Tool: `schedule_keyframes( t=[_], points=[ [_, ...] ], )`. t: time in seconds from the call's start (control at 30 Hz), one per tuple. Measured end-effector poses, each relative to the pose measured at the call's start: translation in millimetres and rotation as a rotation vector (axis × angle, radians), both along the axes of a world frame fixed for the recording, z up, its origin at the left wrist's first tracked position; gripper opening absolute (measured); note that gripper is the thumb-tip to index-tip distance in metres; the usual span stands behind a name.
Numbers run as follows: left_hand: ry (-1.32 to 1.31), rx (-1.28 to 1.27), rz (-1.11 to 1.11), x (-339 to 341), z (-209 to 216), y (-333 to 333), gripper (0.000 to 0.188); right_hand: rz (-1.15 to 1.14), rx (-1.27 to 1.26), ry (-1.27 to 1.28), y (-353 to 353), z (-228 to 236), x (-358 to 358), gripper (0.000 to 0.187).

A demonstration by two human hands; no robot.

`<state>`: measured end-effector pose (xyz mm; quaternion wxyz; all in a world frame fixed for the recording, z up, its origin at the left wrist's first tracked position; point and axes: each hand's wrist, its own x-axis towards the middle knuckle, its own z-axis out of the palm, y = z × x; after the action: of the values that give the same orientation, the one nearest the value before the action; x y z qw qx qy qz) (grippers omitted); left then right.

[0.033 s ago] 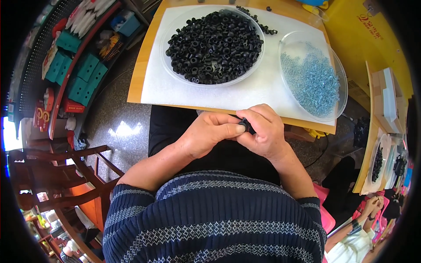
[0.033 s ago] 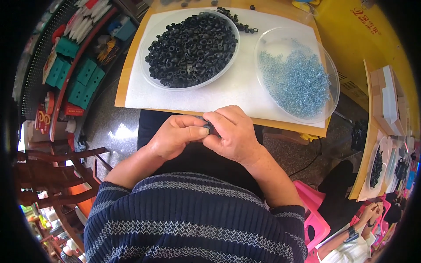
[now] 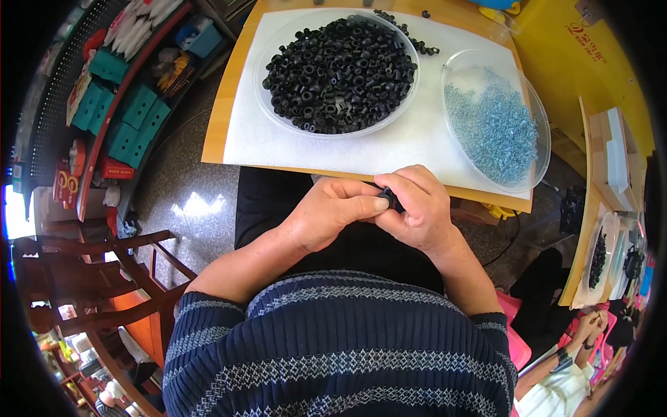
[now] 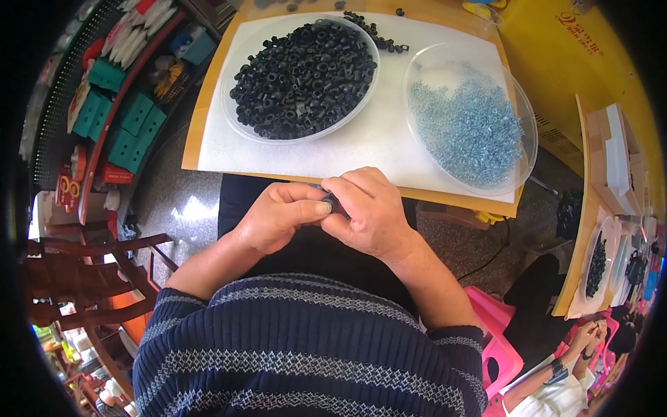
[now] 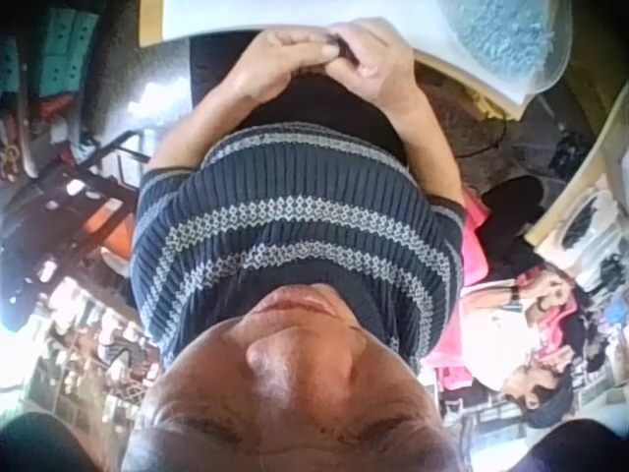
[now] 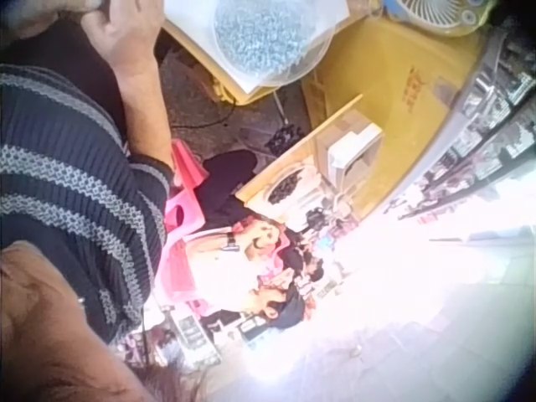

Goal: The person assembles small components by picking black plastic pieces and small plastic pins from trays and inserting the pins into the black pieces by hand.

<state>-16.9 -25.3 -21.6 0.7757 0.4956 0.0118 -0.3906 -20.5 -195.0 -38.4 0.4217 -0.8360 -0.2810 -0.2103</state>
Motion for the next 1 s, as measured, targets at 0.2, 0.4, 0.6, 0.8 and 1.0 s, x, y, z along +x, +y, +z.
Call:
schedule_keyframes(
  t=[0.2, 0.4, 0.6, 0.8, 1.0],
  points=[
    [0.087, -0.102, 0.130, -5.3, 0.9, -8.4, 0.016, -0.013, 0.000, -0.003, 0.3, 1.9, 1.3, 0.031],
    [0.103, -0.133, 0.156, -4.1, 1.0, -9.2, 0.015, 0.006, -0.059, -0.055, 0.4, 3.5, 1.7, 0.030],
    [0.040, -0.054, 0.158, 0.7, -8.5, -4.0, 0.014, 0.004, -0.060, -0.021, 6.3, -9.1, 9.2, 0.045],
    [-0.093, 0.246, 0.094, 33.1, 21.8, 31.5, 0.019, 0.070, -0.021, 0.461, -13.1, 13.7, -10.6, 0.044],
    [-0.718, 0.284, 0.336, 210.4, 117.1, 50.7, 0.028, 0.108, -0.067, 0.376, -20.6, 20.7, -7.0, 0.023]
  ],
)
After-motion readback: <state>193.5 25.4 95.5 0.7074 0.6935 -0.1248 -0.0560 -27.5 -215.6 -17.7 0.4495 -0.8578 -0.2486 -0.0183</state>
